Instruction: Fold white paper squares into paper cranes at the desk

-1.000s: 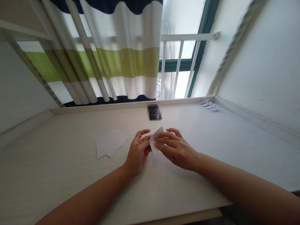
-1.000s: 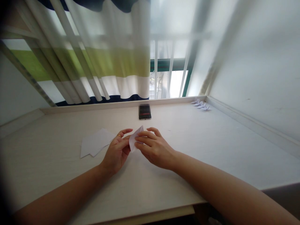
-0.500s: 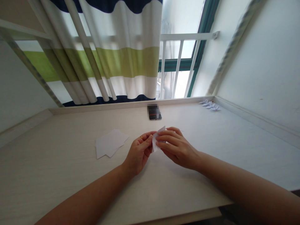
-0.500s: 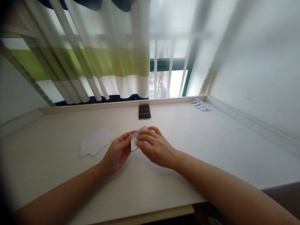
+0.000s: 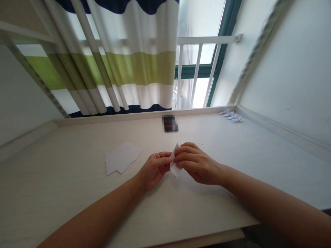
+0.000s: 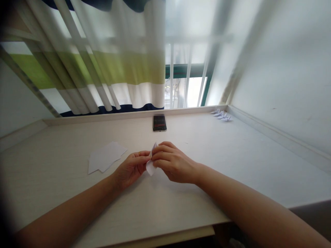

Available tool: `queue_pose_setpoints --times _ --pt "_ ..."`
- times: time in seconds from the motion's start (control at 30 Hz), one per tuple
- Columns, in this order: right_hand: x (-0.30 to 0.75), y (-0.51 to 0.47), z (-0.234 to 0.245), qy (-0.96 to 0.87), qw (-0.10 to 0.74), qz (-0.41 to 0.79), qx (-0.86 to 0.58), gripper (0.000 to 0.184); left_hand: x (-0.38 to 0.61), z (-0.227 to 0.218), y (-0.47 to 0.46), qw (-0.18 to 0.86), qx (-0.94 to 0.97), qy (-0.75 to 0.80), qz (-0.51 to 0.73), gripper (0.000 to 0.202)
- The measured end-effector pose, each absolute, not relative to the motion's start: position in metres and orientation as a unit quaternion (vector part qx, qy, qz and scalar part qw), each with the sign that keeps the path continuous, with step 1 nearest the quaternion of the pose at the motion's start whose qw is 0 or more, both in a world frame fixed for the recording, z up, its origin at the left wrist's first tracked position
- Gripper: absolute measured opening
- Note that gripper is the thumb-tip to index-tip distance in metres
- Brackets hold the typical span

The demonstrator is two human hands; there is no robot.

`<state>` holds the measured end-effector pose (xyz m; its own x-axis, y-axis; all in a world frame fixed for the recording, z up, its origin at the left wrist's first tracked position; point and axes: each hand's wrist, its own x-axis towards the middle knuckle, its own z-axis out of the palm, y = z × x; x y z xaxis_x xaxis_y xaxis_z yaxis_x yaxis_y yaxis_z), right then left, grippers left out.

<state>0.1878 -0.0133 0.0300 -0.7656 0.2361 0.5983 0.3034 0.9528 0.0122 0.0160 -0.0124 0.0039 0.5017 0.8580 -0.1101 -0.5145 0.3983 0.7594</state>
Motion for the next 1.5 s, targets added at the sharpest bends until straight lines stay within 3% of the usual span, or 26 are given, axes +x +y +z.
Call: queue_pose_setpoints --times 0.27,0.53,0.73,0.97,1.5 --pt "0.192 -0.013 0.029 -0.945 0.307 0.005 -0.115 0.022 0.015 0.001 -0.014 0.789 0.365 0.273 0.413 0.009" --pt "0.194 -0.014 0.03 -0.948 0.294 0.06 -0.109 0.015 0.019 0.0 -0.015 0.783 0.368 0.281 0.416 0.014" --pt "0.189 -0.014 0.029 -0.951 0.27 -0.007 -0.15 0.008 0.022 -0.002 -0.014 0.736 0.339 0.329 0.484 0.021" --pt "0.175 -0.02 0.016 -0.878 0.378 -0.058 -0.289 0.006 0.032 0.0 -0.015 0.651 0.321 0.332 0.602 0.022" --pt "0.167 -0.017 0.009 -0.78 0.474 0.123 -0.389 0.005 0.036 0.004 -0.021 0.589 0.338 0.346 0.647 0.02"
